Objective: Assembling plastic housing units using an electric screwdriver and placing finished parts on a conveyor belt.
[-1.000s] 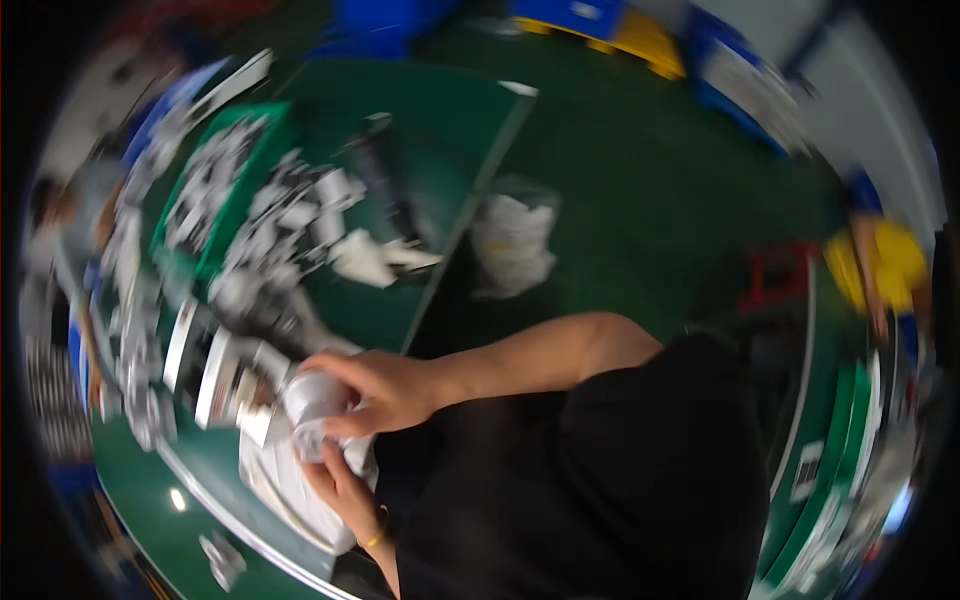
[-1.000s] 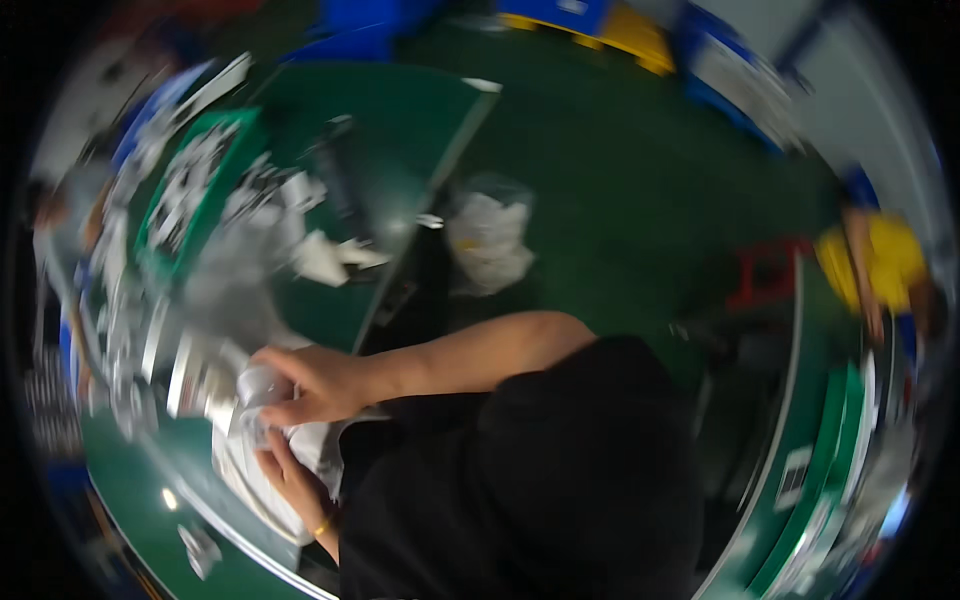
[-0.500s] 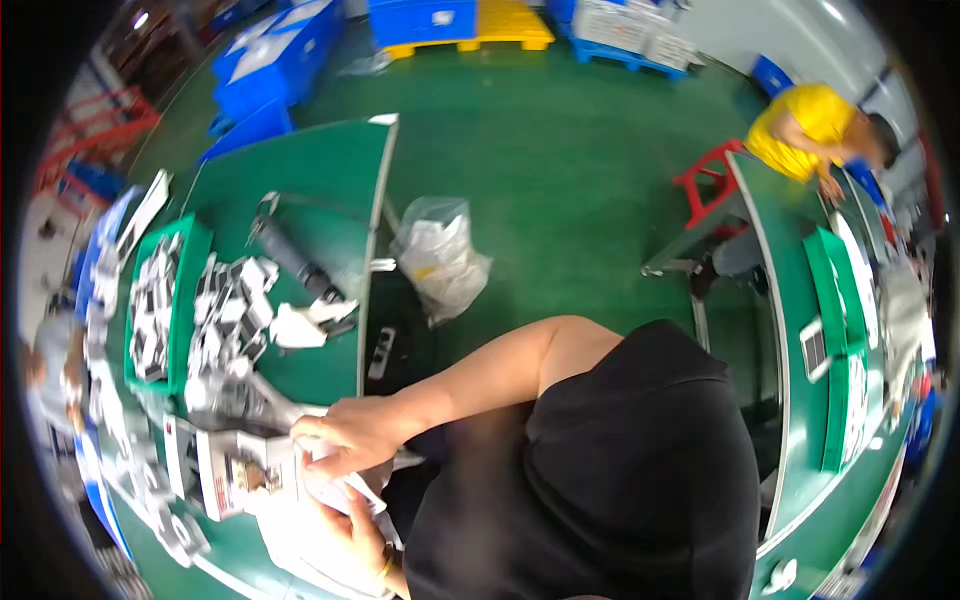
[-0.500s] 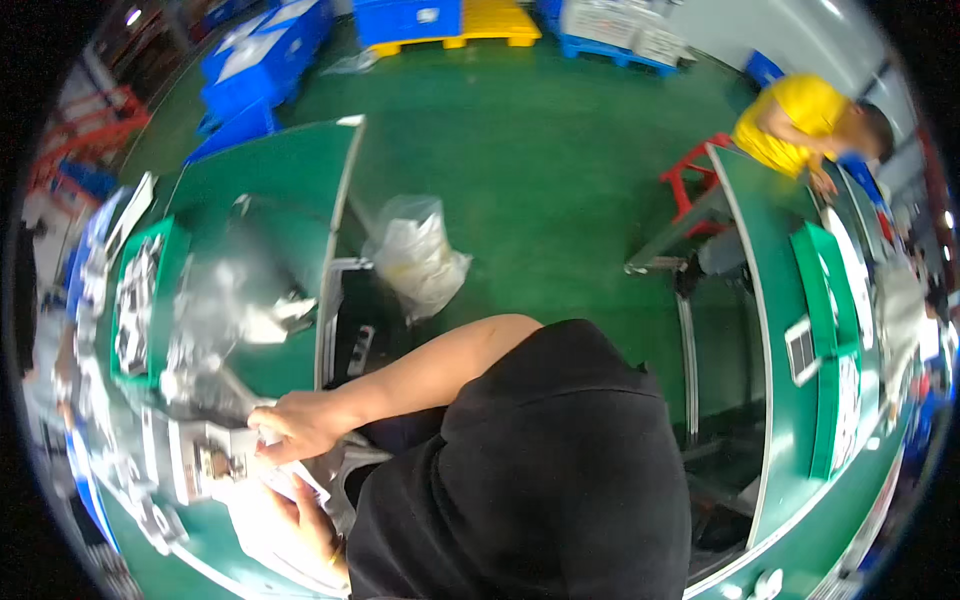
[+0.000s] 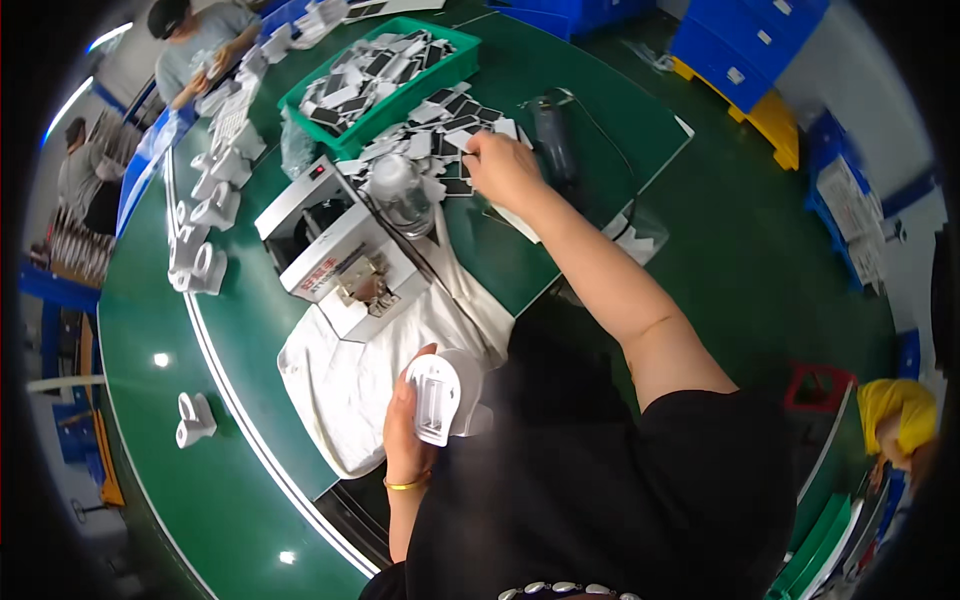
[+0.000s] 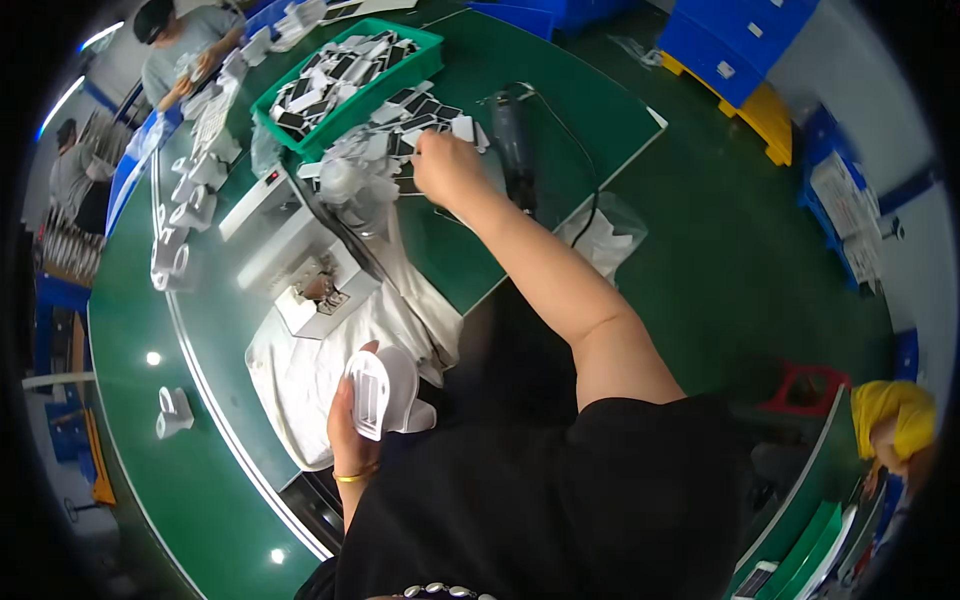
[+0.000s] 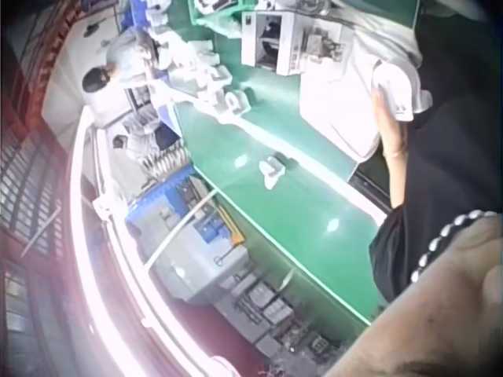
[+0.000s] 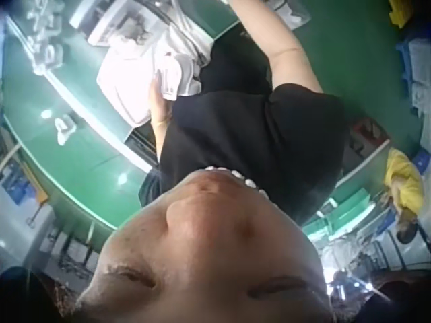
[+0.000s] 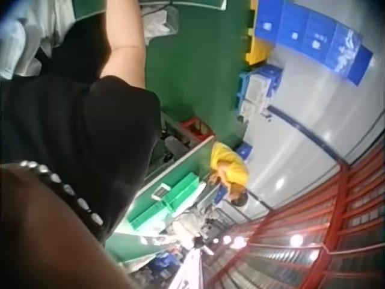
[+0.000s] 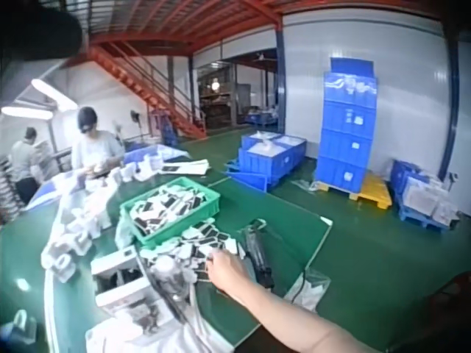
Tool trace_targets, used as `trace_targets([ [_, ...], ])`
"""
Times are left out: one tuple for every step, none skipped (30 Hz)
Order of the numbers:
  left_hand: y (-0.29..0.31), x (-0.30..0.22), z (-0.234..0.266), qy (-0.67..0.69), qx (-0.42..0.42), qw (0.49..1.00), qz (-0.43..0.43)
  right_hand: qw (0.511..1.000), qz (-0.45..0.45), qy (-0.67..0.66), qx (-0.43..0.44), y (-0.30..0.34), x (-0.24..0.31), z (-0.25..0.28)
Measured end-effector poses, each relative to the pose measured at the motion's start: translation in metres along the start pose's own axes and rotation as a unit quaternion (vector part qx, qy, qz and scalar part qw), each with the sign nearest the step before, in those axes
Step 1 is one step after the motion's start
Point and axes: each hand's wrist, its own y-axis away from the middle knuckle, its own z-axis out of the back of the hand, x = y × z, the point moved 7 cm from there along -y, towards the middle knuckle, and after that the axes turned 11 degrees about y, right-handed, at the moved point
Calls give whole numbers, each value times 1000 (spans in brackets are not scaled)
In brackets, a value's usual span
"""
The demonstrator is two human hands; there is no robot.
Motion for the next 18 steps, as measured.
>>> trace_targets([
  [1, -2, 1, 0, 8, 1000, -4, 998, -21, 52, 28, -11, 2, -4],
  [3, -7, 0, 3, 3, 1000, -13, 989, -69, 71, 106, -18, 0, -13],
  [6, -12, -5, 4, 5, 1000, -16, 990, -60, 70, 106, -20, 6, -14],
  [4, -15, -7, 3, 6, 1000, -15, 987, -85, 77, 117, -21, 0, -22],
  [2, -16, -6, 5, 2, 1000, -19, 982, -111, 84, 127, -21, -6, -28],
  [0, -18, -3, -4, -13, 999, -32, 987, -108, 65, 99, -20, -11, -30],
  [-3, -19, 0, -11, -27, 999, -44, 988, -120, 43, 92, -20, -20, -31],
  [-3, -20, 1, -10, -32, 998, -47, 988, -123, -2, 91, -18, -26, -32],
  [-5, -20, 1, 2, -31, 998, -48, 987, -126, -47, 90, -16, -33, -33],
  [-6, -20, 0, 15, -27, 998, -47, 991, -108, -49, 67, -16, -43, -37],
  [-7, -20, 1, 15, -30, 998, -49, 988, -110, -91, 55, -15, -48, -40],
  [-9, -20, 1, 11, -24, 998, -55, 978, -119, -151, 76, -14, -56, -45],
  [-9, -20, 0, 8, -21, 998, -62, 965, -127, -209, 98, -10, -56, -46],
  [-9, -20, -1, 9, -24, 998, -64, 965, -124, -210, 101, -7, -56, -42],
  [-10, -19, -3, 17, -22, 997, -65, 953, -109, -259, 117, -5, -54, -38],
  [-10, -18, -4, 27, -21, 997, -67, 937, -92, -308, 134, -1, -45, -32],
  [-9, -18, -5, 29, -24, 997, -71, 937, -88, -308, 137, 5, -33, -21],
  [-8, -18, -7, 20, -22, 996, -80, 928, -96, -344, 107, 15, -23, -4],
])
